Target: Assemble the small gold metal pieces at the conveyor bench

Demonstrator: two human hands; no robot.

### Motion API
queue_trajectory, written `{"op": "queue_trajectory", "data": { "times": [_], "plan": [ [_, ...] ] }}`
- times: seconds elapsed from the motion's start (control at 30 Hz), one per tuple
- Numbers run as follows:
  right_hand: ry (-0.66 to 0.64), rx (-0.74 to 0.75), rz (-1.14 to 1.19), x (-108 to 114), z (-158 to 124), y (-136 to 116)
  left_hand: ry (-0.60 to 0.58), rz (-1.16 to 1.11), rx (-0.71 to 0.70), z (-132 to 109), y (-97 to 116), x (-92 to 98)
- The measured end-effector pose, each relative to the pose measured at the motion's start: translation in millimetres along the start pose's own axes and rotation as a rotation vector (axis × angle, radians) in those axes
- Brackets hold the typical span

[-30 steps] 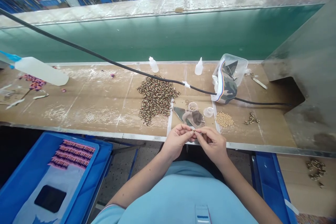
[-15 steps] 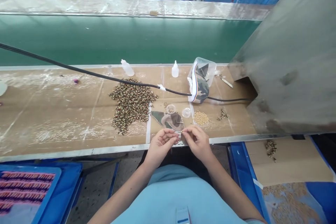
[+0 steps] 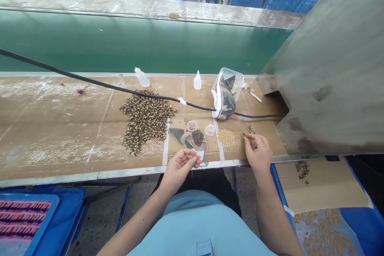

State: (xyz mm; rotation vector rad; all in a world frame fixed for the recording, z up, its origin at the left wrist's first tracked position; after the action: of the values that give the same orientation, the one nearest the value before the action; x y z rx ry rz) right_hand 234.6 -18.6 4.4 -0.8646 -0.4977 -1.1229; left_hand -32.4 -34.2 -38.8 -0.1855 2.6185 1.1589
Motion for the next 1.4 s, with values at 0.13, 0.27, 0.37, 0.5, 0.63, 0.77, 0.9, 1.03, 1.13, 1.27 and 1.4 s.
{"op": "queue_trajectory", "data": {
  "times": [0.13,0.27,0.37,0.5,0.63,0.77,0.9,1.03,1.13,1.27,1.4],
  "plan": [
    [-0.053,0.054,0.053,-2,-2,-10,-0.005,-0.003,0.006,0,1,-0.7],
    [-0.127,0.114,0.09,-8,-3,-17,-0.014,0.003,0.011,0,0,-0.7],
    [-0.16,0.146,0.086,-13,-2,-17,-0.017,0.013,0.004,0,0,-0.5],
    [-0.253,0.166,0.02,-21,-1,-14,-0.016,0.015,0.001,0,0,-1.0],
    [-0.293,0.156,-0.002,-21,0,-13,-0.019,-0.008,0.006,0,0,-1.6],
    [-0.238,0.202,0.131,-14,3,-37,-0.05,-0.037,0.013,1,0,-2.8],
    [-0.286,0.31,0.311,-19,4,-83,-0.074,-0.036,0.032,2,1,-3.4],
    [-0.355,0.404,0.478,-35,0,-123,-0.058,-0.031,0.021,7,6,-0.2],
    [-0.357,0.406,0.53,-47,-4,-135,-0.067,-0.039,0.02,9,8,1.0],
    [-0.297,0.392,0.538,-53,-8,-137,-0.085,-0.041,-0.009,9,11,2.1],
    [-0.232,0.386,0.576,-53,-12,-136,-0.074,-0.035,-0.027,9,10,3.4]
  ]
}}
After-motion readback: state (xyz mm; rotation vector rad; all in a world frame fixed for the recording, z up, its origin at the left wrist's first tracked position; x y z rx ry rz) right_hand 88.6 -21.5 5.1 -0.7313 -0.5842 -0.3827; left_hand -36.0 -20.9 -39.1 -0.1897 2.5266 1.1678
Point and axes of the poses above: each hand's wrist, its own z-axis towards the middle knuckle, its own x-axis out of the back of the hand, y = z × x, the point moved 7 cm from there along z, towards the middle knuckle, and after that the axes turned 14 degrees about x, right-handed, at the moved point
